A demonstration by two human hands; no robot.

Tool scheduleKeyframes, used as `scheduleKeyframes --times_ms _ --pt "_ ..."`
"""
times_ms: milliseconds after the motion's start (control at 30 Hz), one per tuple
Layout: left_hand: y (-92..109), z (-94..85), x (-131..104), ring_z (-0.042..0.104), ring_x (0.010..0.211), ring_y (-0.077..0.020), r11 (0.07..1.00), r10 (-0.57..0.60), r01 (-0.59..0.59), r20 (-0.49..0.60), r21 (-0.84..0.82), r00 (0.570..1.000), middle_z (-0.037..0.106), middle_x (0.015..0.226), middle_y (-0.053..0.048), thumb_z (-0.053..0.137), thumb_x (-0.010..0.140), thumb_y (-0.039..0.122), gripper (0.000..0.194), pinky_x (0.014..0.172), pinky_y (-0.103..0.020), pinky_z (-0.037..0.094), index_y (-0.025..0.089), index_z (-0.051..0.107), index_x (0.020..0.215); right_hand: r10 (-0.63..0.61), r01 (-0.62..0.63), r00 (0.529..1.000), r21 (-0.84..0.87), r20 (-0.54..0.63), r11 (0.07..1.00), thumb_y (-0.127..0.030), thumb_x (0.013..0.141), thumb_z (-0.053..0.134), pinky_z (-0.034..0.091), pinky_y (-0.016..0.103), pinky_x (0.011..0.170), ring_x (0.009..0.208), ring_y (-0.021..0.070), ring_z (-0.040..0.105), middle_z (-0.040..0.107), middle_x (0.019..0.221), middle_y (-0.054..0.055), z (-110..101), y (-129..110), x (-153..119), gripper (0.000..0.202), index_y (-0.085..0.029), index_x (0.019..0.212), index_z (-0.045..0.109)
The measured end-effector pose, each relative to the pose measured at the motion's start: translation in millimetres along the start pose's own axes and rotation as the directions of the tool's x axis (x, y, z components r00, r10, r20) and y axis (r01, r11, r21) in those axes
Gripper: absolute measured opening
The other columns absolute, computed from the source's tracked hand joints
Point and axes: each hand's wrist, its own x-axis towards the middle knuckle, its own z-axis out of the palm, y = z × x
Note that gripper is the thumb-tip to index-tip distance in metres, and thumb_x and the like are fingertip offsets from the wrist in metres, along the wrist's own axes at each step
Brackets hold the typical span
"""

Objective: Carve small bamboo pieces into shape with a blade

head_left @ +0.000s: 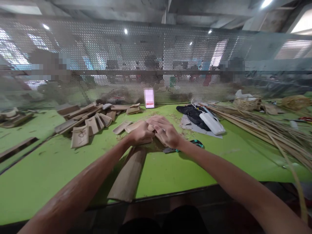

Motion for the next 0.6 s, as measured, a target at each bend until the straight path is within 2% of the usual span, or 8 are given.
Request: scheduleKeyframes --times_ms 167,300,367,467,600 --pt "-1.4 -5.3 3.0 0.054 0.064 -0.0144 0.997 -0.066 0.067 0.030 -0.026 0.997 0.064 0.076 -0.002 0.061 0.065 0.022 0.018 0.057 -0.025 0.043 0.013 0.063 0.081 0.041 -0.042 0.997 -0.014 -0.066 0.999 -0.042 0.109 0.036 0.050 0.047 0.108 0.120 0.0237 0.064 0.074 0.122 0.008 -5.2 6.2 4.4 0.043 -0.025 0.120 0.075" --pt "-0.9 -3.5 0.9 0.046 0.057 -0.0116 0.995 -0.082 0.083 0.031 -0.056 0.996 0.057 0.068 0.001 0.061 0.066 0.022 0.013 0.051 -0.024 0.033 0.013 0.061 0.076 -0.019 0.017 1.000 -0.049 -0.026 0.999 -0.039 0.107 0.043 0.052 0.044 0.103 0.113 0.0236 0.066 0.074 0.118 0.008 -10.7 7.1 6.0 0.038 -0.022 0.108 0.077" --pt "-0.1 -1.0 -0.1 0.048 0.060 -0.0122 0.991 -0.086 0.086 0.010 -0.098 0.996 0.058 0.070 0.000 0.061 0.064 0.020 0.014 0.053 -0.024 0.035 0.014 0.061 0.077 -0.009 0.008 0.999 -0.045 -0.033 0.999 -0.038 0.107 0.044 0.052 0.043 0.100 0.110 0.0234 0.066 0.075 0.112 0.007 -12.0 5.5 6.5 0.037 -0.023 0.104 0.077" --pt "0.1 1.2 -0.7 0.051 0.064 -0.0131 0.988 -0.072 0.072 0.006 -0.137 0.997 0.059 0.073 0.000 0.062 0.064 0.020 0.018 0.058 -0.024 0.038 0.014 0.061 0.081 -0.006 0.001 0.999 -0.089 -0.051 0.996 -0.035 0.107 0.043 0.051 0.044 0.101 0.111 0.0239 0.065 0.074 0.114 0.008 -11.7 2.0 5.8 0.035 -0.023 0.108 0.076" --pt "0.2 1.5 -0.5 0.050 0.066 -0.0133 0.994 -0.054 0.055 0.013 -0.097 0.998 0.059 0.074 0.000 0.062 0.065 0.020 0.023 0.057 -0.024 0.039 0.014 0.063 0.087 -0.065 0.068 0.998 -0.139 0.023 0.988 -0.036 0.107 0.042 0.050 0.045 0.101 0.113 0.0247 0.062 0.072 0.120 0.008 -12.5 3.6 3.3 0.035 -0.025 0.112 0.075"
